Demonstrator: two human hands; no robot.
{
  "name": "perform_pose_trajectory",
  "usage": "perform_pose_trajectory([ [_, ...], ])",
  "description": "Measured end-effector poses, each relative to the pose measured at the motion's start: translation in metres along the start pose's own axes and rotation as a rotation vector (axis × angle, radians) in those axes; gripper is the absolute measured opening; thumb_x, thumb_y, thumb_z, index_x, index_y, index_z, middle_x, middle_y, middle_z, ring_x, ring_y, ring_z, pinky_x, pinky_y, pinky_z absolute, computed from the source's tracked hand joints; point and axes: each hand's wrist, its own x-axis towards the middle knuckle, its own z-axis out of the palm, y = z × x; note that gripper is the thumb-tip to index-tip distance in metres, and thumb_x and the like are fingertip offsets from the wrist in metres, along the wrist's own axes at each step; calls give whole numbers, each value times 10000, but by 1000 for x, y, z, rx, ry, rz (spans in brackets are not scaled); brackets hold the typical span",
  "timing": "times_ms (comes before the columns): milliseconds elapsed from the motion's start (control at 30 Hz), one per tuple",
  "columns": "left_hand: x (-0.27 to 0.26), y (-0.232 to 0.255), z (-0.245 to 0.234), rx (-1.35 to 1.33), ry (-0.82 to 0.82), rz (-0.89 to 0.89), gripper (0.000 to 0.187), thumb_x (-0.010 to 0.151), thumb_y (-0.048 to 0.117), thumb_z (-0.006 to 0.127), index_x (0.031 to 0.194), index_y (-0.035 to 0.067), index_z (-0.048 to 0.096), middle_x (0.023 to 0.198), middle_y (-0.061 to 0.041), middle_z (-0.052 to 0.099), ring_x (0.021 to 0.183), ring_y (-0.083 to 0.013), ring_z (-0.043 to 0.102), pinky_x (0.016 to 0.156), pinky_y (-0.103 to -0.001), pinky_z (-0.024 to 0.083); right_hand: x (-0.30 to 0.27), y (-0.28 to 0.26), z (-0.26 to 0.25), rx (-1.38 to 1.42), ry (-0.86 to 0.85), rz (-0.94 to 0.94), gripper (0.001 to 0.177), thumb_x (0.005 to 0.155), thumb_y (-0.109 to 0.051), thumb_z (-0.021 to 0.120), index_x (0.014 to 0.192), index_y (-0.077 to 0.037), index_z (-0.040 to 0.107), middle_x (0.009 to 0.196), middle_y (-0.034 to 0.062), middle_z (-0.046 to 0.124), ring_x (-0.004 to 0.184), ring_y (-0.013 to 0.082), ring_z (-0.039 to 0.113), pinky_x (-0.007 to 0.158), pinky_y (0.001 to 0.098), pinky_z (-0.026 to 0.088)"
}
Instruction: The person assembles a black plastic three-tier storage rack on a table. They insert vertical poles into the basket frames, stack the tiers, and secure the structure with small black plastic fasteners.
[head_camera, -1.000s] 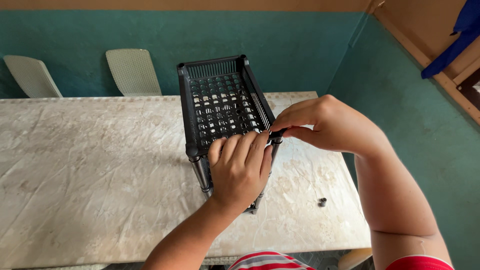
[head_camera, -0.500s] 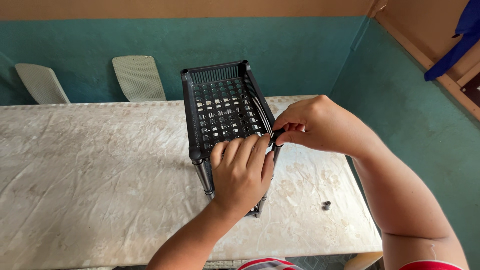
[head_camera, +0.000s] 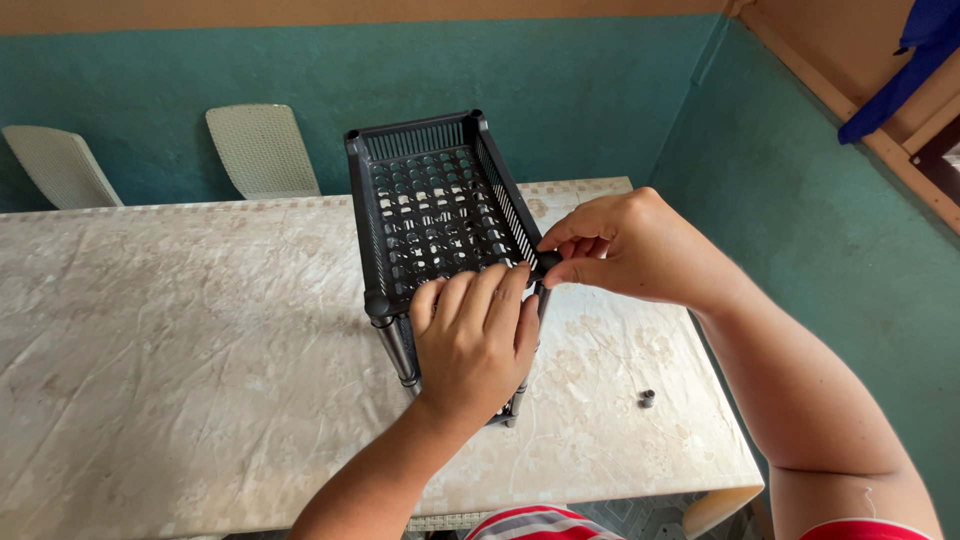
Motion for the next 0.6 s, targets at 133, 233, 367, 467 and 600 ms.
perform_pose_trajectory([
  [133,1,0,0,-1,14,-2,270,938,168,742,1189,75,709,1077,-19,689,979,-193,626,958,-406,382,0,2,-4,9,-56,-9,253,797,-198,851,1007,-65,803,818,75,775,684,149,770,619,266,630],
  [233,0,0,0,7,9,-3,260,935,152,735,1184,78,711,1066,-15,688,966,-190,627,955,-403,388,1,4,-6,22,-58,-56,234,815,-186,833,1016,-71,802,842,79,774,702,164,763,617,270,628],
  [367,-1,-1,-1,19,10,2,260,928,131,720,1182,76,713,1059,-12,690,959,-185,628,954,-400,389,5,2,-6,-4,-75,-92,218,802,-178,844,989,-71,808,809,78,768,666,173,742,599,289,606],
  [467,-1,-3,0,20,17,6,254,932,123,712,1182,82,714,1055,-8,689,961,-181,627,954,-395,389,7,-2,-6,-38,-66,-62,201,775,-182,866,934,-74,808,768,75,761,634,184,734,579,300,588],
  [600,-2,-3,2,23,26,2,240,940,103,707,1179,90,718,1052,5,694,951,-166,623,945,-384,385,3,-10,-3,-170,-35,-82,199,751,-175,882,900,-66,807,732,88,745,621,216,716,565,325,565],
])
